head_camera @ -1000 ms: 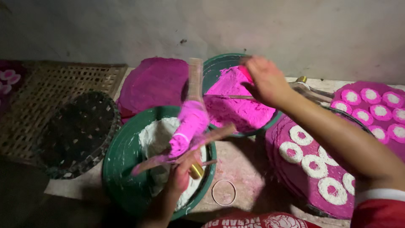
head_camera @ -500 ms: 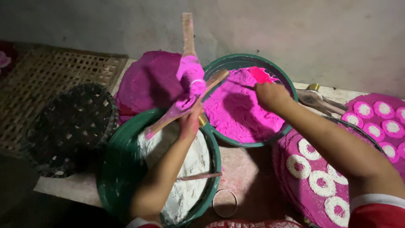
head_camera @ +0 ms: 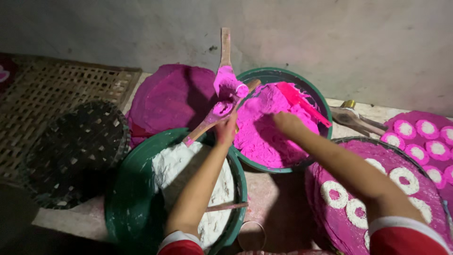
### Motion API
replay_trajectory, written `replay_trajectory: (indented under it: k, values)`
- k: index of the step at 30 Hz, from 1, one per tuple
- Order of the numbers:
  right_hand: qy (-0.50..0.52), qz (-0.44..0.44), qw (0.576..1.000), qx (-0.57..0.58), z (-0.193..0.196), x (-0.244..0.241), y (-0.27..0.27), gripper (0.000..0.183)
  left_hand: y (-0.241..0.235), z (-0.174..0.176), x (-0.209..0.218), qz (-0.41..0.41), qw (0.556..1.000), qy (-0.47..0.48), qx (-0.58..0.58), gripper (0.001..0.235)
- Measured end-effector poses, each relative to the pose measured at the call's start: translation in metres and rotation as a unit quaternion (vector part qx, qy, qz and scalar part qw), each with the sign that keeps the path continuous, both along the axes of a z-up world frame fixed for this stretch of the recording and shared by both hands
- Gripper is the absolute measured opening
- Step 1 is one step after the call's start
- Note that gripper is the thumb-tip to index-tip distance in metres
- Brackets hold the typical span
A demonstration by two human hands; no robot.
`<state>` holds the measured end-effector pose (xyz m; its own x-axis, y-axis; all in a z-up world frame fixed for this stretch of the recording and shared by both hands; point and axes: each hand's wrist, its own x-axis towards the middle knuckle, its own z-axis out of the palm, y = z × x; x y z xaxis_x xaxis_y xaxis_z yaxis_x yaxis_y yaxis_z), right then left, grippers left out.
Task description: The person uses a wooden mold and a small hammer to press white and pink dough into ring shapes on a pink tray. They repeatedly fill the mold with white dough, then add pink dough, and tap the mold to release the formed rings onto the tray.
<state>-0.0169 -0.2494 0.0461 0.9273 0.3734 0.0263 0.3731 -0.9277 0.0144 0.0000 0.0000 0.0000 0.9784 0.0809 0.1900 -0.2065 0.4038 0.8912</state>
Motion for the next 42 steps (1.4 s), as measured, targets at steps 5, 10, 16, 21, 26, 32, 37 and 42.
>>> replay_trajectory:
  k: [5,10,16,21,26,32,37,42]
  values:
    - [0.09,-0.089,0.973,0.195,0.014,-0.043,0.024,0.029,-0.002,0.003,-0.004,0.001,1.0,0.017,-0.013,0.014]
    - [0.1,0.058,0.934,0.339,0.114,-0.106,-0.004,0.046,0.059,0.04,-0.012,0.188,0.939,-0.117,0.263,0.035]
    - [0.199,-0.048,0.923,0.326,0.231,-0.183,-0.059,0.04,0.084,0.089,-0.064,0.18,0.875,-0.162,0.419,0.041]
    - [0.302,-0.072,0.897,0.314,0.258,-0.215,-0.064,0.043,0.031,0.138,-0.15,0.019,0.887,-0.231,0.399,0.04]
    - [0.117,-0.016,0.986,-0.113,0.31,-0.234,-0.044,0.05,0.022,0.177,-0.199,0.049,0.796,-0.312,0.517,0.052]
    - [-0.053,0.181,0.956,-0.224,0.267,-0.295,0.03,0.06,-0.001,0.143,-0.226,-0.049,0.743,-0.294,0.599,0.019]
    - [0.054,0.086,0.968,-0.229,0.298,-0.338,-0.018,0.067,0.025,0.12,-0.246,-0.063,0.838,-0.138,0.524,0.018]
    - [0.066,0.095,0.961,-0.253,0.314,-0.337,-0.001,0.064,0.004,0.148,-0.247,0.027,0.736,-0.287,0.613,0.054]
